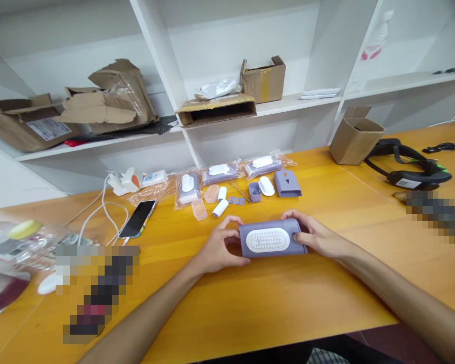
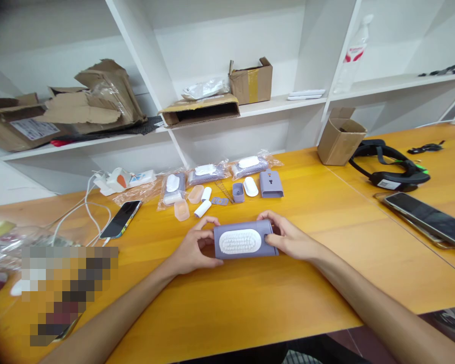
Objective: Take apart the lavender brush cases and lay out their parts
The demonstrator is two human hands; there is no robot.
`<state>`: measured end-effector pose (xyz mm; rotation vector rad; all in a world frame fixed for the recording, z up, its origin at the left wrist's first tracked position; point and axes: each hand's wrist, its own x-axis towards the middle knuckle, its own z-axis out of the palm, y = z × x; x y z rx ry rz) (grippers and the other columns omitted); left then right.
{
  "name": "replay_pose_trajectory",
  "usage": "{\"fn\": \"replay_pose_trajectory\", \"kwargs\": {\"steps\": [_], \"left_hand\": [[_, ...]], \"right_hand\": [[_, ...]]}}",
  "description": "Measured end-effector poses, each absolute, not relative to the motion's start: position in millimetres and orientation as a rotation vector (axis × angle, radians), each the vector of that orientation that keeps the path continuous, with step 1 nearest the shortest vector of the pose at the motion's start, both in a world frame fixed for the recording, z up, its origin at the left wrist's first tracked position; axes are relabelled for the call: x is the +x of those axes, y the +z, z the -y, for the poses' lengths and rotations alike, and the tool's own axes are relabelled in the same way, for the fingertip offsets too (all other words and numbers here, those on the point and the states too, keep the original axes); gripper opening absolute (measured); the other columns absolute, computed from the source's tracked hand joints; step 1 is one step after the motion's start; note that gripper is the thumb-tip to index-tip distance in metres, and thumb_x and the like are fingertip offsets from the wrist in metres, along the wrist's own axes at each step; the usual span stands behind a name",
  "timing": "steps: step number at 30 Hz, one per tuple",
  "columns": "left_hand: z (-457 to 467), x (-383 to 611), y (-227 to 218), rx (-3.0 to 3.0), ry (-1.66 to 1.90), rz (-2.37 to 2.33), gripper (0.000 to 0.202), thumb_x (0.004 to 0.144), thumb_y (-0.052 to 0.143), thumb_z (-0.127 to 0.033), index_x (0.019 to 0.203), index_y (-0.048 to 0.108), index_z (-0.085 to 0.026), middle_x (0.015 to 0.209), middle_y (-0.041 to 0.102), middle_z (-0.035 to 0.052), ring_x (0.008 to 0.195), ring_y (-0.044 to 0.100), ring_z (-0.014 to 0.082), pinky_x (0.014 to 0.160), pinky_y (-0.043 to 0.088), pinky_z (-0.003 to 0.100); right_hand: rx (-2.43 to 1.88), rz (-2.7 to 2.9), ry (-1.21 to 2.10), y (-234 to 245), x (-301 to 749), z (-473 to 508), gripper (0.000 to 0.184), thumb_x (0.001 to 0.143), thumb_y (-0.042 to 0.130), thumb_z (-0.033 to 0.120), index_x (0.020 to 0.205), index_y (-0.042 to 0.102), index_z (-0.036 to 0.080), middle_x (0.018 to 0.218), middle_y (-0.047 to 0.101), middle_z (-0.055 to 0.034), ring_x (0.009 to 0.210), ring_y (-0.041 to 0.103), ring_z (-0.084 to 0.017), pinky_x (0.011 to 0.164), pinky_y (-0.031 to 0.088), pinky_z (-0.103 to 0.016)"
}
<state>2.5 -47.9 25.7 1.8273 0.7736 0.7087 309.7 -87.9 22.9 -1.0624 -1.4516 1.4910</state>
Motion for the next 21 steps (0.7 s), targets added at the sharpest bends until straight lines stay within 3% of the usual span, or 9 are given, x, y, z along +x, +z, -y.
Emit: {"fn": "replay_pose_trajectory", "kwargs": {"steps": [13, 21], "left_hand": [[43.9, 0.9, 25.1, 1.852, 0.639, -0.756, 0.032, 0.060, 0.096, -0.022, 0.087, 0.078, -0.016, 0.130, 0.043, 0.0071, 0.096, 0.066, 0.0169, 0.090, 0.063, 0.034], [41.4, 0.5, 20.1, 1.760, 0.722, -0.802, 0.031, 0.063, 0.096, -0.024, 0.084, 0.075, -0.015, 0.135, 0.044, 0.0086, 0.096, 0.068, 0.0170, 0.094, 0.063, 0.039]], "right_hand": [[-1.063, 1.407, 1.564, 18.6, 314.6, 85.4, 0.045, 0.078, 0.072, 0.026, 0.120, 0.057, 0.026, 0.101, 0.063, -0.0020, 0.088, 0.061, -0.019, 0.069, 0.051, -0.029], [-1.176, 1.290, 1.486, 18.3, 310.3, 78.2, 0.036, 0.077, 0.079, 0.035, 0.107, 0.065, 0.022, 0.105, 0.071, -0.0065, 0.094, 0.068, -0.023, 0.076, 0.055, -0.033]]}}
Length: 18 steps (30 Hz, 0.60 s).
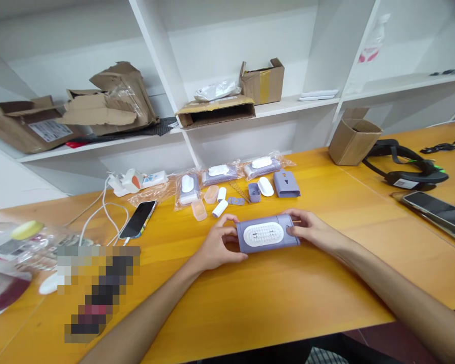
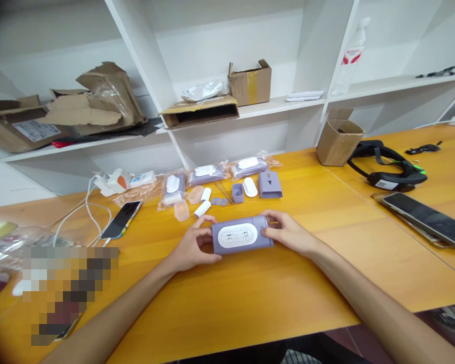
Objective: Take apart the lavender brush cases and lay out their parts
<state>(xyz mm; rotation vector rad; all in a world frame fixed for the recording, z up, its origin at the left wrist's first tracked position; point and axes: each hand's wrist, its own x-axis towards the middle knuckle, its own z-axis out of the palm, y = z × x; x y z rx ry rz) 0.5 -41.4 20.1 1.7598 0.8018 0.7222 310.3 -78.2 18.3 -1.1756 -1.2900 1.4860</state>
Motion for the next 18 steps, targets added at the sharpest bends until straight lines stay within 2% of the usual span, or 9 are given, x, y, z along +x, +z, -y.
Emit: {"fn": "replay_pose_trajectory", "kwargs": {"steps": [6, 11, 15, 18], "left_hand": [[39.8, 0.0, 16.3, 1.714, 0.769, -0.798, 0.037, 0.064, 0.098, -0.034, 0.087, 0.076, -0.015, 0.140, 0.046, 0.0108, 0.096, 0.069, 0.0176, 0.094, 0.064, 0.043], [41.5, 0.0, 17.3, 1.735, 0.805, -0.815, 0.038, 0.065, 0.098, -0.037, 0.087, 0.076, -0.015, 0.140, 0.046, 0.0119, 0.104, 0.068, 0.0218, 0.094, 0.064, 0.043], [43.0, 0.4, 19.2, 1.781, 0.803, -0.807, 0.035, 0.066, 0.098, -0.033, 0.087, 0.076, -0.015, 0.140, 0.047, 0.0116, 0.104, 0.068, 0.0215, 0.095, 0.063, 0.042], [43.0, 0.4, 19.2, 1.844, 0.838, -0.819, 0.033, 0.065, 0.098, -0.031, 0.085, 0.076, -0.016, 0.137, 0.049, 0.0117, 0.111, 0.066, 0.0248, 0.097, 0.062, 0.041]], "right_hand": [[-1.270, 1.234, 1.437, 17.0, 312.3, 78.4, 0.041, 0.080, 0.079, 0.039, 0.116, 0.067, 0.024, 0.093, 0.068, -0.0032, 0.077, 0.064, -0.020, 0.065, 0.050, -0.031], [-1.229, 1.158, 1.554, 20.1, 315.6, 78.2, 0.048, 0.079, 0.083, 0.040, 0.121, 0.065, 0.025, 0.095, 0.069, -0.0051, 0.088, 0.068, -0.024, 0.074, 0.055, -0.037], [-1.163, 1.054, 1.564, 20.8, 312.1, 79.3, 0.062, 0.071, 0.088, 0.033, 0.127, 0.062, 0.024, 0.106, 0.070, -0.0072, 0.092, 0.069, -0.023, 0.078, 0.055, -0.035], [-1.125, 1.027, 1.531, 20.4, 306.9, 79.8, 0.066, 0.067, 0.089, 0.029, 0.127, 0.062, 0.023, 0.108, 0.070, -0.0063, 0.093, 0.069, -0.022, 0.079, 0.055, -0.034]]}}
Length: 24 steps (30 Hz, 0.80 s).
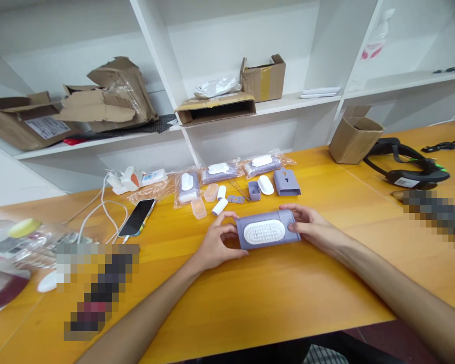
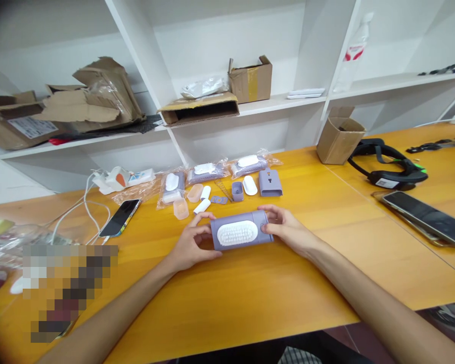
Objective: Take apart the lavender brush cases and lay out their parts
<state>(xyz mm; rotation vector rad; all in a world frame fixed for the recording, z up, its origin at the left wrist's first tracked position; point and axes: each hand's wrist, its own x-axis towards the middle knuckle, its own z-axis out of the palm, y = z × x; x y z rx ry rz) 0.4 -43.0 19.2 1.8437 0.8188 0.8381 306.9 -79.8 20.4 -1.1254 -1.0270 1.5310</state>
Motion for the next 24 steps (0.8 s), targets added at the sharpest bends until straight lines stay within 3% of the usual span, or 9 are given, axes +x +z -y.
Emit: {"fn": "replay_pose_trajectory", "kwargs": {"steps": [3, 14, 24], "left_hand": [[43.0, 0.5, 19.0, 1.892, 0.860, -0.845, 0.031, 0.065, 0.098, -0.030, 0.085, 0.077, -0.016, 0.134, 0.050, 0.0120, 0.117, 0.063, 0.0276, 0.100, 0.060, 0.041], [45.8, 1.2, 21.3, 1.885, 0.799, -0.821, 0.030, 0.065, 0.096, -0.026, 0.084, 0.075, -0.017, 0.134, 0.049, 0.0099, 0.105, 0.067, 0.0225, 0.094, 0.062, 0.039], [44.6, 0.9, 19.9, 1.889, 0.831, -0.836, 0.029, 0.063, 0.096, -0.023, 0.083, 0.075, -0.016, 0.134, 0.049, 0.0103, 0.111, 0.066, 0.0243, 0.092, 0.061, 0.036]], "right_hand": [[-1.141, 1.052, 1.475, 19.6, 305.1, 79.5, 0.062, 0.068, 0.087, 0.029, 0.125, 0.063, 0.023, 0.108, 0.071, -0.0059, 0.095, 0.070, -0.023, 0.080, 0.055, -0.034], [-1.170, 1.322, 1.394, 22.3, 313.3, 82.8, 0.051, 0.075, 0.082, 0.034, 0.121, 0.062, 0.025, 0.109, 0.069, -0.0065, 0.096, 0.067, -0.024, 0.079, 0.056, -0.036], [-1.172, 1.352, 1.399, 19.0, 315.5, 78.8, 0.047, 0.076, 0.082, 0.037, 0.118, 0.064, 0.024, 0.110, 0.071, -0.0066, 0.100, 0.067, -0.025, 0.083, 0.055, -0.037]]}}
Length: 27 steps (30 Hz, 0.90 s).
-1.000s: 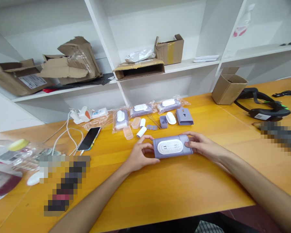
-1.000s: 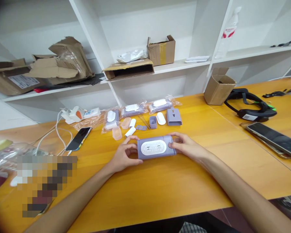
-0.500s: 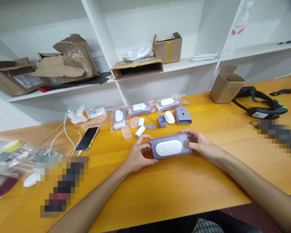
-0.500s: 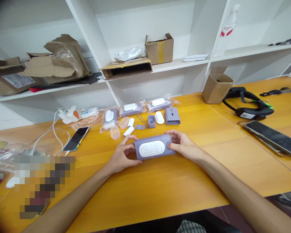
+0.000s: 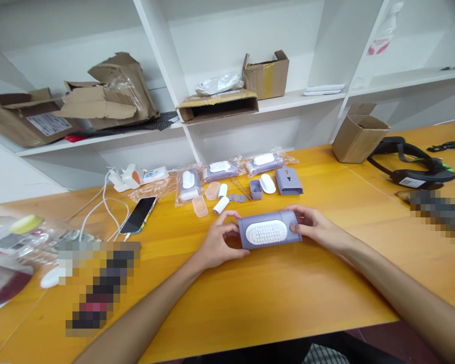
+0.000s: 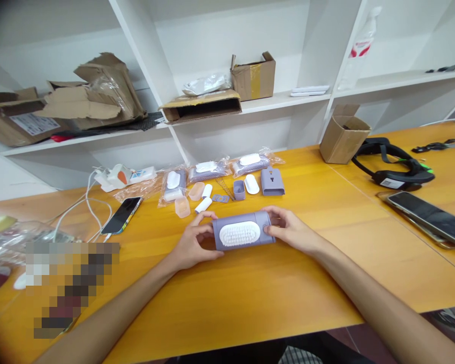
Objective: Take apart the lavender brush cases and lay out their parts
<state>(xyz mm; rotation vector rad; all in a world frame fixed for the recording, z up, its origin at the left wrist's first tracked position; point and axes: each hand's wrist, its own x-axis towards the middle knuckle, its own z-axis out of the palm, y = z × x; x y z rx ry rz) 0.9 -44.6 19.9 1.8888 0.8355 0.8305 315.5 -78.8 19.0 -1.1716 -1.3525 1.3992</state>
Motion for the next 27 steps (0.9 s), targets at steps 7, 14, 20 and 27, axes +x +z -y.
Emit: {"fn": "replay_pose_trajectory", "kwargs": {"steps": [7, 14, 20, 27], "left_hand": [[46.1, 1.3, 21.6, 1.889, 0.832, -0.823, 0.028, 0.063, 0.096, -0.021, 0.081, 0.075, -0.016, 0.133, 0.050, 0.0100, 0.117, 0.064, 0.0261, 0.095, 0.063, 0.037], [46.5, 1.4, 20.0, 1.854, 0.785, -0.805, 0.029, 0.065, 0.096, -0.024, 0.085, 0.076, -0.017, 0.135, 0.049, 0.0098, 0.109, 0.067, 0.0236, 0.094, 0.064, 0.040], [46.1, 0.7, 21.8, 1.908, 0.754, -0.796, 0.028, 0.064, 0.096, -0.022, 0.082, 0.075, -0.016, 0.134, 0.049, 0.0095, 0.105, 0.067, 0.0216, 0.093, 0.063, 0.037], [45.7, 1.4, 22.3, 1.806, 0.785, -0.779, 0.031, 0.062, 0.096, -0.022, 0.085, 0.076, -0.016, 0.131, 0.047, 0.0093, 0.111, 0.066, 0.0236, 0.095, 0.063, 0.037]], "right_hand": [[-1.170, 1.374, 1.442, 22.1, 315.2, 81.4, 0.045, 0.079, 0.075, 0.031, 0.122, 0.062, 0.025, 0.107, 0.069, -0.0048, 0.094, 0.066, -0.023, 0.076, 0.053, -0.034], [-1.146, 1.335, 1.498, 23.2, 314.3, 85.9, 0.042, 0.076, 0.073, 0.026, 0.113, 0.052, 0.027, 0.099, 0.062, -0.0019, 0.086, 0.065, -0.021, 0.068, 0.056, -0.033], [-1.097, 1.337, 1.607, 25.8, 312.0, 90.5, 0.042, 0.076, 0.068, 0.020, 0.112, 0.048, 0.026, 0.099, 0.060, -0.0005, 0.074, 0.068, -0.019, 0.063, 0.061, -0.035], [-1.095, 1.247, 1.585, 31.1, 314.7, 86.7, 0.039, 0.077, 0.069, 0.023, 0.110, 0.049, 0.026, 0.097, 0.063, -0.0002, 0.065, 0.068, -0.018, 0.054, 0.060, -0.034]]}}
